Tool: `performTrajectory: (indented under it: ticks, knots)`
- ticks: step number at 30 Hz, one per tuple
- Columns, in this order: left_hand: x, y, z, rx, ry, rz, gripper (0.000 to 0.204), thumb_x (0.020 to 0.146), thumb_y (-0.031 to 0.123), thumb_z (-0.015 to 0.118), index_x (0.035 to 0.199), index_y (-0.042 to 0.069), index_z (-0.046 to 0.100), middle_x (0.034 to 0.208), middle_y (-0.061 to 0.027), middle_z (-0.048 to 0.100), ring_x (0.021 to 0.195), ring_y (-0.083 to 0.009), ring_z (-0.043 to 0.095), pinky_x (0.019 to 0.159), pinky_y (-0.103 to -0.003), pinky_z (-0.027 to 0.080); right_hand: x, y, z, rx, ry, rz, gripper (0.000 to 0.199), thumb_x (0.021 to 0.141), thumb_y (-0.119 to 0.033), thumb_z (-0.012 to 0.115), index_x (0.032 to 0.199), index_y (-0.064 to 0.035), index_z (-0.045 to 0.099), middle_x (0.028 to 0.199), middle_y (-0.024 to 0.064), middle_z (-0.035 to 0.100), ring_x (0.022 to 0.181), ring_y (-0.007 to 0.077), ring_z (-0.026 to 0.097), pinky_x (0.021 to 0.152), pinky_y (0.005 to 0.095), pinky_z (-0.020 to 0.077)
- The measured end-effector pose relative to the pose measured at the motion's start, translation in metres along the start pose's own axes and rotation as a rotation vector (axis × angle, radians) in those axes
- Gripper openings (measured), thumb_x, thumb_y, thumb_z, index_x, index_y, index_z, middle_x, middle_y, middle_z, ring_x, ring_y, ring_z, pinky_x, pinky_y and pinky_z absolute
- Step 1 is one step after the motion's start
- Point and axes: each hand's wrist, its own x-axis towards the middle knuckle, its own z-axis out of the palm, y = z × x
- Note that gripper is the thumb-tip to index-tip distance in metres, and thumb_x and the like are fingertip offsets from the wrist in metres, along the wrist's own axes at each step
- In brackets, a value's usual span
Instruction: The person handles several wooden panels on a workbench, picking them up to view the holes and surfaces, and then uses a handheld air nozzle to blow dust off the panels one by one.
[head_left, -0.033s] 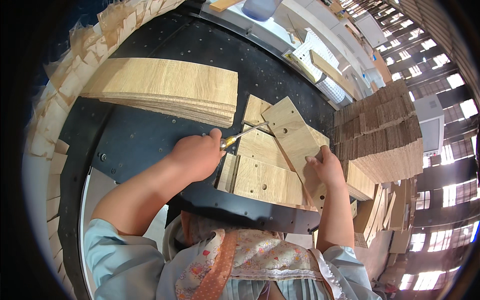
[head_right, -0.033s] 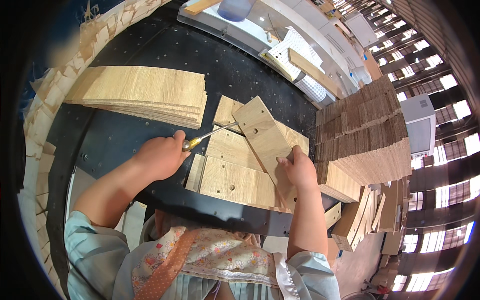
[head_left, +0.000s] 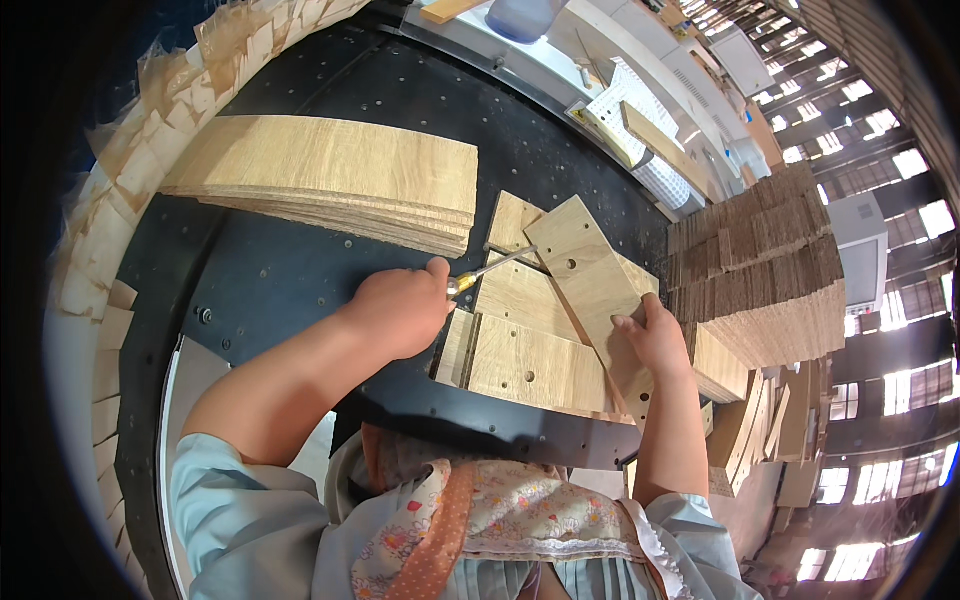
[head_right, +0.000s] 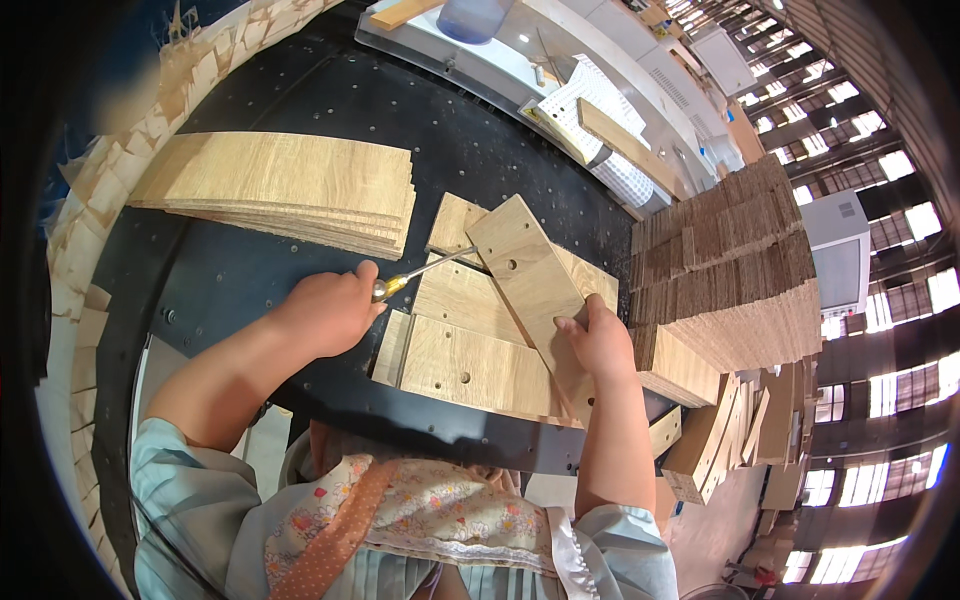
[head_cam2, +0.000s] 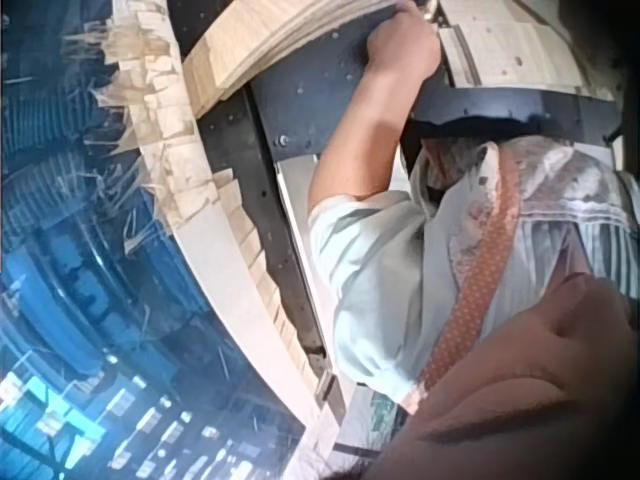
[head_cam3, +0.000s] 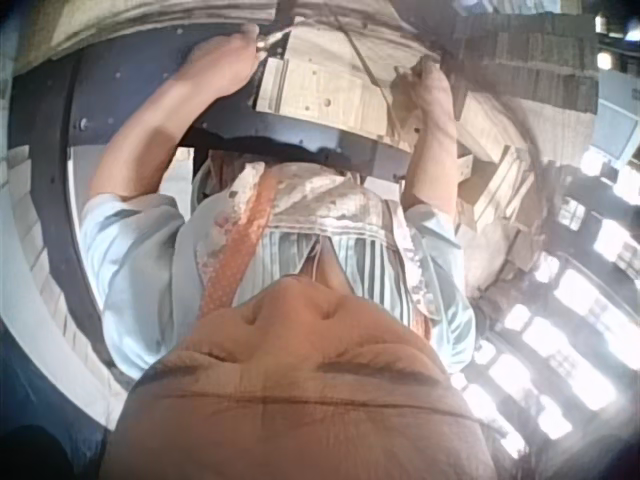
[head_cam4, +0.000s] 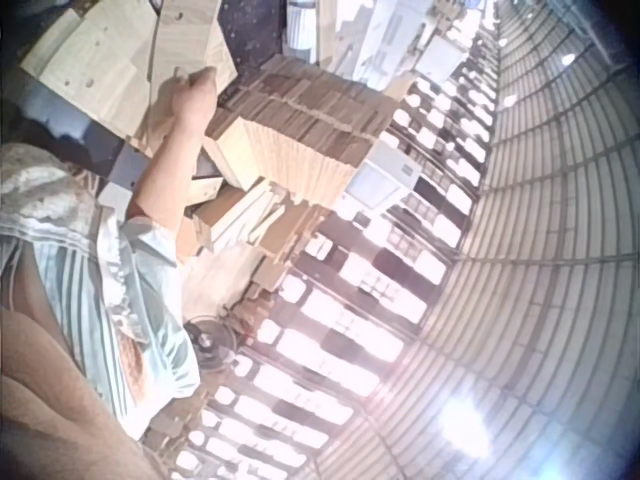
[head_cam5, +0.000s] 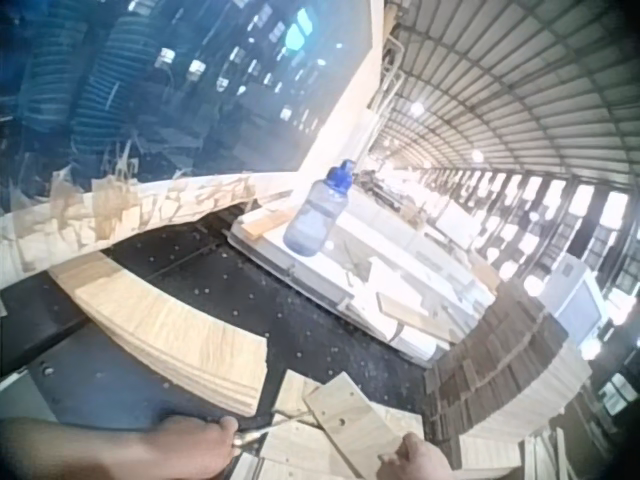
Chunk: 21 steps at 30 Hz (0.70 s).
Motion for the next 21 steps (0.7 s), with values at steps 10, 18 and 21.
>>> performTrajectory:
  ticks: [10,18,21]
  knots:
    - [0.016,0.001,0.004,-0.046,-0.056,0.011,0.028,0.089,0.025,0.052,0.097,0.000,0.042,0.077,-0.0194,0.062,0.073,-0.0377,0.061,0.065,-0.048,0.047,-0.001,-0.003,0.000,0.024,0.017,-0.004,0.038,0.079,-0.029,0.070,0.083,0.0011,0.047,0.076,0.0181,0.061,0.072,0.0342,0.059,0.066,0.0411,0.0451]
    - [-0.003,-0.005,-0.001,-0.092,-0.004,0.028,0.030,0.090,0.026,0.051,0.101,0.000,0.042,0.078,-0.0202,0.062,0.073,-0.0386,0.061,0.064,-0.048,0.047,0.001,0.005,0.003,0.080,0.031,-0.027,0.038,0.078,-0.028,0.071,0.082,0.0013,0.046,0.073,0.0182,0.059,0.070,0.0350,0.057,0.064,0.0409,0.0447]
    - [-0.013,-0.006,-0.003,-0.140,0.007,0.024,0.030,0.090,0.027,0.051,0.101,0.001,0.042,0.077,-0.0204,0.062,0.072,-0.0394,0.060,0.063,-0.048,0.047,0.001,0.010,0.005,0.088,0.047,-0.012,0.038,0.078,-0.028,0.071,0.086,0.0019,0.050,0.072,0.0175,0.060,0.068,0.0336,0.058,0.063,0.0399,0.0451]
